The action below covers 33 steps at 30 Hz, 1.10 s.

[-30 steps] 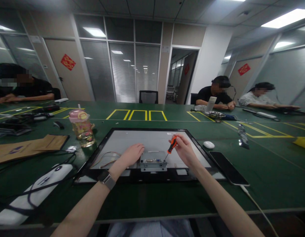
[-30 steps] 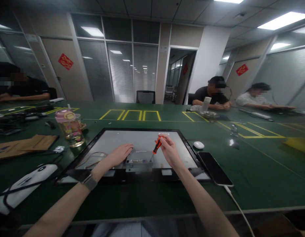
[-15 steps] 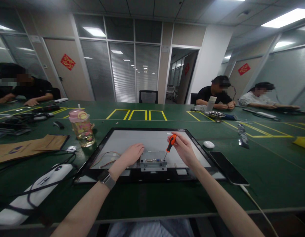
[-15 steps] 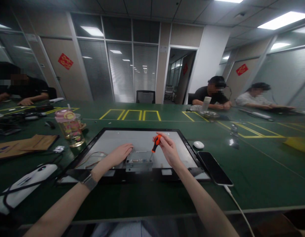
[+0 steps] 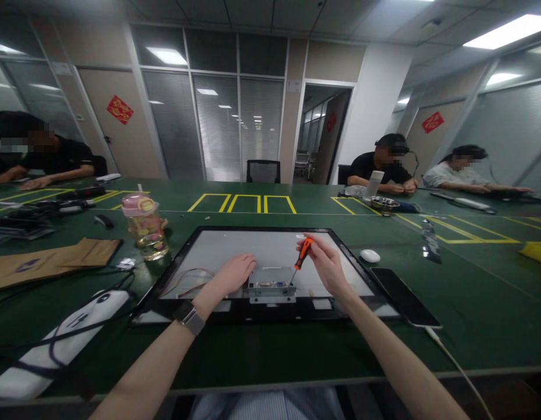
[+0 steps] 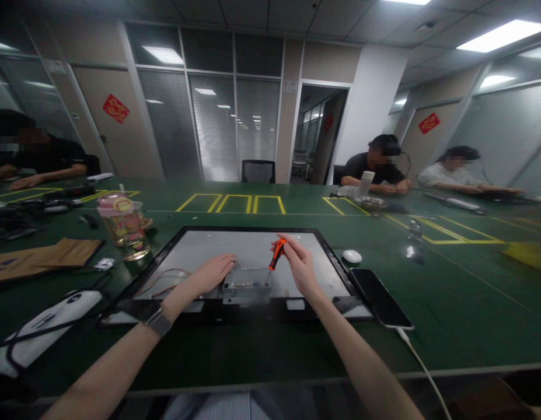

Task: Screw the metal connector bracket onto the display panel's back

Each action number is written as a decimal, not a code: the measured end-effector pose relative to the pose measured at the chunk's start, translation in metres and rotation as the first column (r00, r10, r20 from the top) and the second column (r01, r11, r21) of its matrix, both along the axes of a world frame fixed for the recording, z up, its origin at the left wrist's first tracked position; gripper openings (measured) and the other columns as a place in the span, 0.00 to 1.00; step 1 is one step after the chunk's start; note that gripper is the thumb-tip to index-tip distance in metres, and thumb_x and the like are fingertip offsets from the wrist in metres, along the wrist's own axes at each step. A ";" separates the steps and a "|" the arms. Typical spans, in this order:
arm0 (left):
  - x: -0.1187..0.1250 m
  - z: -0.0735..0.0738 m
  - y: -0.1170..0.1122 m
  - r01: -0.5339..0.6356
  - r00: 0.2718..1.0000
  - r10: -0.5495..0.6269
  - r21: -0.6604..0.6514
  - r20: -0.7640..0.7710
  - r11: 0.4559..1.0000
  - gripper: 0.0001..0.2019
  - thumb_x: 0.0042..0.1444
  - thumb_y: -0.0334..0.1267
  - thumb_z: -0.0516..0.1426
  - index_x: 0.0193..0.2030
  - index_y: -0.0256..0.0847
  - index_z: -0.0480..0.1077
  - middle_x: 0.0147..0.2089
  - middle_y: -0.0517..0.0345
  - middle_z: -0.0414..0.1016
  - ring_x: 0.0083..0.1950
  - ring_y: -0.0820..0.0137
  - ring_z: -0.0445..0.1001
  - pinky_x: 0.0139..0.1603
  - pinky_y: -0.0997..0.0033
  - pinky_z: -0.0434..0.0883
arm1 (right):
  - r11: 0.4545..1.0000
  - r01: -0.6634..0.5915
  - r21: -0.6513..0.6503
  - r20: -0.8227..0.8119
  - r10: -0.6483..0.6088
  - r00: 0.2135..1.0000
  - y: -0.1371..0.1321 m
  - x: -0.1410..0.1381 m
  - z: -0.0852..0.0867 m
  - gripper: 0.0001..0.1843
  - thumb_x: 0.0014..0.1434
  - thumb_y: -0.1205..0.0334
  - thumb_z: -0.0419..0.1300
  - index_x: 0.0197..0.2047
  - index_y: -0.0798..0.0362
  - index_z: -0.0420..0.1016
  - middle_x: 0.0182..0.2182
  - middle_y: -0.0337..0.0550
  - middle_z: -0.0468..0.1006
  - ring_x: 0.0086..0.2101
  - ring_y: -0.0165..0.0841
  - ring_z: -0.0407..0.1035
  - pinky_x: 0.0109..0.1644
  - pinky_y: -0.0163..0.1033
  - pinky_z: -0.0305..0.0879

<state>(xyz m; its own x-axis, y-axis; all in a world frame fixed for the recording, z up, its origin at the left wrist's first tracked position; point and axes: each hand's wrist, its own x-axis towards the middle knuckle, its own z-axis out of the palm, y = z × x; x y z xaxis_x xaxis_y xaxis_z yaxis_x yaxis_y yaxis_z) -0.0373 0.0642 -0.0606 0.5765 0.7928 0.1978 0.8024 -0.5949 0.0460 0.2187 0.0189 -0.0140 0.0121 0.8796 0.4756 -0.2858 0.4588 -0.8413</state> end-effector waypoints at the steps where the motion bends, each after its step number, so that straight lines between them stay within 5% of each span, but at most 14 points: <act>1: 0.000 0.001 -0.001 0.000 1.000 0.000 -0.003 -0.005 1.000 0.20 0.65 0.37 0.37 0.54 0.35 0.63 0.58 0.47 0.65 0.60 0.65 0.62 0.59 0.62 0.58 | 0.999 0.035 0.005 0.026 -0.035 0.999 0.000 0.000 -0.001 0.13 0.54 0.58 0.59 0.44 0.48 0.75 0.35 0.42 0.77 0.37 0.36 0.71 0.49 0.46 0.62; 5: 0.000 0.001 -0.001 -0.002 1.000 0.002 -0.021 -0.011 1.000 0.20 0.65 0.36 0.38 0.55 0.35 0.62 0.59 0.47 0.64 0.61 0.65 0.60 0.60 0.62 0.57 | 0.992 0.125 0.012 0.076 -0.125 0.989 0.001 0.001 -0.003 0.12 0.52 0.59 0.62 0.42 0.48 0.75 0.31 0.39 0.76 0.34 0.33 0.69 0.46 0.43 0.63; 11: -0.001 -0.002 0.002 -0.022 0.998 0.025 -0.059 0.063 0.998 0.20 0.65 0.39 0.38 0.55 0.35 0.63 0.59 0.47 0.63 0.60 0.65 0.60 0.60 0.62 0.55 | 1.000 -0.004 0.004 0.011 0.004 1.000 -0.003 -0.003 0.002 0.15 0.55 0.55 0.58 0.45 0.48 0.74 0.39 0.44 0.77 0.40 0.38 0.71 0.51 0.49 0.62; 18: 0.000 0.000 0.000 -0.004 1.000 0.004 -0.045 0.012 0.999 0.20 0.64 0.36 0.38 0.56 0.32 0.62 0.59 0.45 0.63 0.61 0.65 0.60 0.61 0.63 0.55 | 0.988 0.152 -0.014 0.064 -0.151 0.987 0.001 -0.001 -0.003 0.14 0.49 0.59 0.64 0.41 0.47 0.76 0.31 0.38 0.75 0.34 0.32 0.68 0.44 0.40 0.63; 25: -0.001 0.000 -0.001 -0.018 0.999 0.019 -0.038 0.039 0.999 0.19 0.65 0.38 0.39 0.55 0.35 0.63 0.59 0.47 0.64 0.60 0.65 0.61 0.60 0.62 0.56 | 0.992 0.067 -0.105 -0.095 -0.077 0.992 0.002 -0.001 -0.001 0.10 0.46 0.58 0.65 0.35 0.48 0.77 0.29 0.36 0.74 0.31 0.30 0.66 0.39 0.38 0.63; 33: 0.000 0.003 -0.004 -0.002 0.999 0.004 -0.047 0.048 0.999 0.20 0.65 0.38 0.38 0.54 0.35 0.63 0.59 0.46 0.64 0.61 0.65 0.60 0.60 0.60 0.57 | 0.989 -0.108 -0.103 -0.158 0.091 0.983 -0.003 -0.002 0.006 0.11 0.52 0.56 0.62 0.40 0.47 0.75 0.34 0.41 0.77 0.38 0.34 0.70 0.51 0.47 0.61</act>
